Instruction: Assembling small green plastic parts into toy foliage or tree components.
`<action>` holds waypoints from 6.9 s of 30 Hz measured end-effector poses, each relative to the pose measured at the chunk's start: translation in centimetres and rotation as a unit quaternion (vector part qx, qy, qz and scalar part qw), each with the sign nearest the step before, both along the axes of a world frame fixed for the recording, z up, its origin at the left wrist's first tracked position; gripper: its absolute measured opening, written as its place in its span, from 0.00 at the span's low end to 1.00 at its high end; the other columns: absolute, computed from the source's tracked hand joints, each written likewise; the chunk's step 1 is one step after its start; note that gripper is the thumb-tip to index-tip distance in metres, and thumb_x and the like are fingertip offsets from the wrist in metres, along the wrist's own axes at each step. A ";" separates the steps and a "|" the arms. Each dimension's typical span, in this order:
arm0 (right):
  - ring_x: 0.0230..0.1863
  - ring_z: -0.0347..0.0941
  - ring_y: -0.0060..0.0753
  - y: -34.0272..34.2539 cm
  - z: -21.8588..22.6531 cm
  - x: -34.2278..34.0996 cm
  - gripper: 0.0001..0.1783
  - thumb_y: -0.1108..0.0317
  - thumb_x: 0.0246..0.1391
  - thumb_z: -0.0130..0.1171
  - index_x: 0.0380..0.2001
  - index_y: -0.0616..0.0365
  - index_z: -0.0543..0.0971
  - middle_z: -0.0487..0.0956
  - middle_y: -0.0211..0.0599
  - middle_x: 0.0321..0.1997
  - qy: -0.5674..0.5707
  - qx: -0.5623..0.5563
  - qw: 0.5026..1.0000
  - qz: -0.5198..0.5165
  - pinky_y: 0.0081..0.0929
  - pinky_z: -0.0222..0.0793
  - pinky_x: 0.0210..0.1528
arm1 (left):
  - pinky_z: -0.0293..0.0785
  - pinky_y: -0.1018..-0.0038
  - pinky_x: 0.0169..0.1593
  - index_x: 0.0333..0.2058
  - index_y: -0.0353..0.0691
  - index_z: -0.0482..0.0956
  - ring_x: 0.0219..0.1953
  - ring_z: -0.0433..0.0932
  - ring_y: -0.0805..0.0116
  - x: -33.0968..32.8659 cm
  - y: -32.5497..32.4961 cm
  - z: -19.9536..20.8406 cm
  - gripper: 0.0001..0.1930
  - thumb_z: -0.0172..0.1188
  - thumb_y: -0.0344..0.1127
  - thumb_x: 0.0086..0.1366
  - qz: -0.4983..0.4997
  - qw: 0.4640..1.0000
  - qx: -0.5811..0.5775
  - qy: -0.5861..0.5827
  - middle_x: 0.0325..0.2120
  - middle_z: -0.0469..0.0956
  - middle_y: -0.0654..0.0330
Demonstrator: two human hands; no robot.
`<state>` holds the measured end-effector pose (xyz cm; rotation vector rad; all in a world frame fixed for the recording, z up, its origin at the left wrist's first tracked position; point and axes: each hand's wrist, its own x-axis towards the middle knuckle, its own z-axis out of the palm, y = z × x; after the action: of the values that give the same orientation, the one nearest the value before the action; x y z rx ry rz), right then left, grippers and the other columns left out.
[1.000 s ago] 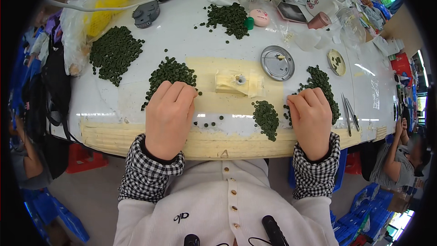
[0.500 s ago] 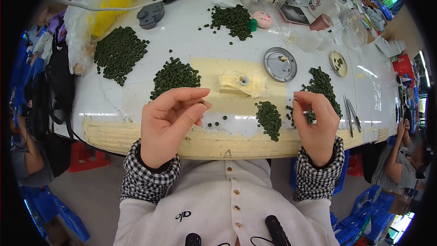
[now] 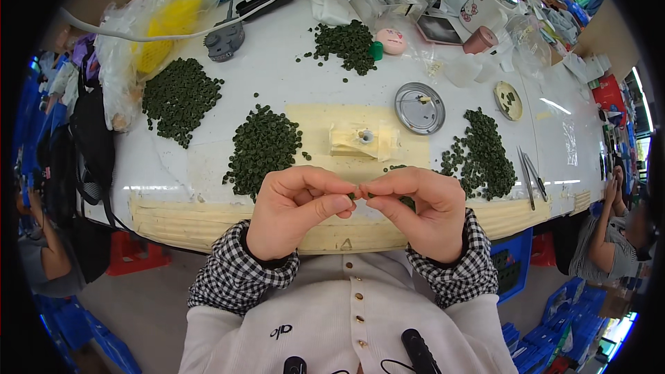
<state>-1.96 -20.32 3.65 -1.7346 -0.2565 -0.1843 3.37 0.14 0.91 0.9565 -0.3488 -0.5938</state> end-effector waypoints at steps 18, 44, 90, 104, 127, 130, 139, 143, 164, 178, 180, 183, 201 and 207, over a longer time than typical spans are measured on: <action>0.34 0.78 0.24 0.3 -0.1 0.4 0.14 0.80 0.49 0.66 0.40 0.56 0.85 0.80 0.34 0.36 -0.020 -0.033 0.999 0.000 0.18 0.73 0.36 | 0.80 0.77 0.43 0.39 0.28 0.80 0.37 0.82 0.69 -0.5 -0.2 -0.2 0.08 0.61 0.16 0.60 0.039 0.998 0.006 -0.038 0.35 0.82 0.53; 0.38 0.75 0.22 -0.4 -0.7 0.5 0.13 0.83 0.47 0.67 0.38 0.61 0.85 0.79 0.36 0.38 0.090 0.125 0.984 0.090 0.19 0.72 0.41 | 0.78 0.80 0.43 0.37 0.30 0.82 0.38 0.81 0.73 -0.1 0.4 0.1 0.08 0.64 0.16 0.58 -0.028 0.999 0.004 -0.026 0.36 0.82 0.55; 0.35 0.77 0.26 0.1 -0.2 0.6 0.18 0.82 0.52 0.62 0.48 0.58 0.82 0.80 0.38 0.39 -0.046 -0.091 0.993 0.057 0.20 0.73 0.37 | 0.78 0.78 0.40 0.39 0.33 0.83 0.38 0.81 0.68 -0.5 -0.1 0.6 0.11 0.62 0.16 0.57 0.191 0.899 0.209 -0.336 0.36 0.82 0.52; 0.34 0.77 0.27 0.4 0.0 0.4 0.19 0.82 0.52 0.62 0.48 0.58 0.82 0.80 0.38 0.38 -0.066 -0.104 0.991 0.044 0.20 0.74 0.36 | 0.74 0.78 0.35 0.37 0.35 0.84 0.32 0.80 0.71 -0.5 -0.4 0.2 0.10 0.67 0.19 0.55 0.196 0.926 0.174 -0.273 0.31 0.83 0.55; 0.32 0.70 0.38 0.1 2.0 4.3 0.13 0.74 0.43 0.69 0.35 0.58 0.81 0.73 0.34 0.29 -0.205 -0.382 0.891 -0.132 0.31 0.68 0.33 | 0.76 0.78 0.39 0.38 0.31 0.82 0.36 0.80 0.71 -0.5 0.0 0.2 0.09 0.62 0.17 0.58 0.206 0.923 0.195 -0.260 0.36 0.82 0.54; 0.32 0.69 0.37 0.2 1.5 4.9 0.11 0.73 0.44 0.68 0.33 0.58 0.81 0.72 0.35 0.28 -0.202 -0.389 0.890 -0.126 0.31 0.67 0.34 | 0.77 0.78 0.42 0.38 0.30 0.81 0.38 0.80 0.70 -0.5 0.1 0.3 0.08 0.61 0.16 0.59 0.192 0.927 0.202 -0.253 0.38 0.81 0.53; 0.28 0.70 0.35 0.2 3.6 3.8 0.12 0.80 0.40 0.70 0.31 0.59 0.82 0.74 0.34 0.28 -0.290 -0.313 0.882 -0.197 0.27 0.66 0.29 | 0.75 0.79 0.37 0.38 0.32 0.83 0.34 0.80 0.72 -0.5 -0.3 0.1 0.10 0.64 0.17 0.57 0.209 0.928 0.185 -0.249 0.35 0.82 0.55; 0.32 0.75 0.36 -0.1 3.6 3.4 0.07 0.79 0.53 0.62 0.36 0.66 0.76 0.77 0.40 0.34 -0.236 -0.173 0.955 -0.038 0.27 0.72 0.35 | 0.74 0.79 0.35 0.37 0.33 0.84 0.33 0.80 0.72 -0.5 -0.2 0.1 0.10 0.65 0.18 0.56 0.212 0.927 0.185 -0.249 0.33 0.83 0.56; 0.41 0.81 0.35 0.4 2.8 3.1 0.07 0.71 0.67 0.47 0.39 0.67 0.67 0.79 0.47 0.38 -0.117 -0.159 0.977 0.076 0.26 0.76 0.44 | 0.76 0.76 0.37 0.35 0.33 0.83 0.34 0.81 0.68 -0.4 -0.3 0.2 0.08 0.66 0.19 0.55 0.202 0.920 0.191 -0.276 0.32 0.83 0.55; 0.42 0.78 0.32 0.1 2.5 3.4 0.08 0.70 0.68 0.46 0.41 0.65 0.66 0.77 0.46 0.38 -0.110 -0.086 0.989 0.048 0.25 0.74 0.47 | 0.76 0.77 0.37 0.37 0.34 0.84 0.34 0.81 0.68 -0.5 -0.3 0.4 0.10 0.66 0.19 0.55 0.198 0.920 0.201 -0.270 0.33 0.83 0.55; 0.41 0.79 0.32 0.1 2.6 3.2 0.08 0.70 0.67 0.47 0.40 0.65 0.67 0.77 0.45 0.38 -0.104 -0.113 0.986 0.063 0.25 0.74 0.46 | 0.76 0.77 0.38 0.37 0.34 0.84 0.34 0.81 0.68 -0.5 -0.3 0.4 0.10 0.66 0.19 0.55 0.198 0.921 0.199 -0.268 0.33 0.83 0.55; 0.40 0.79 0.32 0.2 2.8 3.2 0.07 0.71 0.66 0.49 0.39 0.65 0.68 0.79 0.45 0.37 -0.108 -0.137 0.982 0.070 0.25 0.74 0.44 | 0.76 0.76 0.38 0.36 0.34 0.84 0.34 0.81 0.68 -0.5 -0.4 0.3 0.09 0.66 0.19 0.55 0.198 0.920 0.199 -0.273 0.33 0.83 0.55; 0.31 0.77 0.31 0.4 1.2 3.8 0.05 0.77 0.59 0.58 0.37 0.65 0.74 0.78 0.39 0.33 -0.136 -0.055 0.988 -0.047 0.21 0.73 0.34 | 0.76 0.77 0.38 0.37 0.34 0.83 0.34 0.81 0.68 -0.5 -0.3 0.4 0.10 0.66 0.19 0.56 0.194 0.917 0.201 -0.284 0.33 0.83 0.55; 0.31 0.74 0.44 -0.2 1.3 5.0 0.05 0.77 0.52 0.61 0.33 0.61 0.76 0.76 0.41 0.31 -0.200 -0.283 0.927 -0.145 0.31 0.70 0.33 | 0.76 0.77 0.39 0.38 0.32 0.83 0.36 0.81 0.69 -0.5 -0.2 0.3 0.10 0.64 0.17 0.56 0.195 0.920 0.199 -0.275 0.35 0.83 0.54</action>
<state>3.09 -20.50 4.94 -2.2995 -0.3760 -0.7474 2.85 -0.11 1.20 1.5460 -0.5295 -0.0103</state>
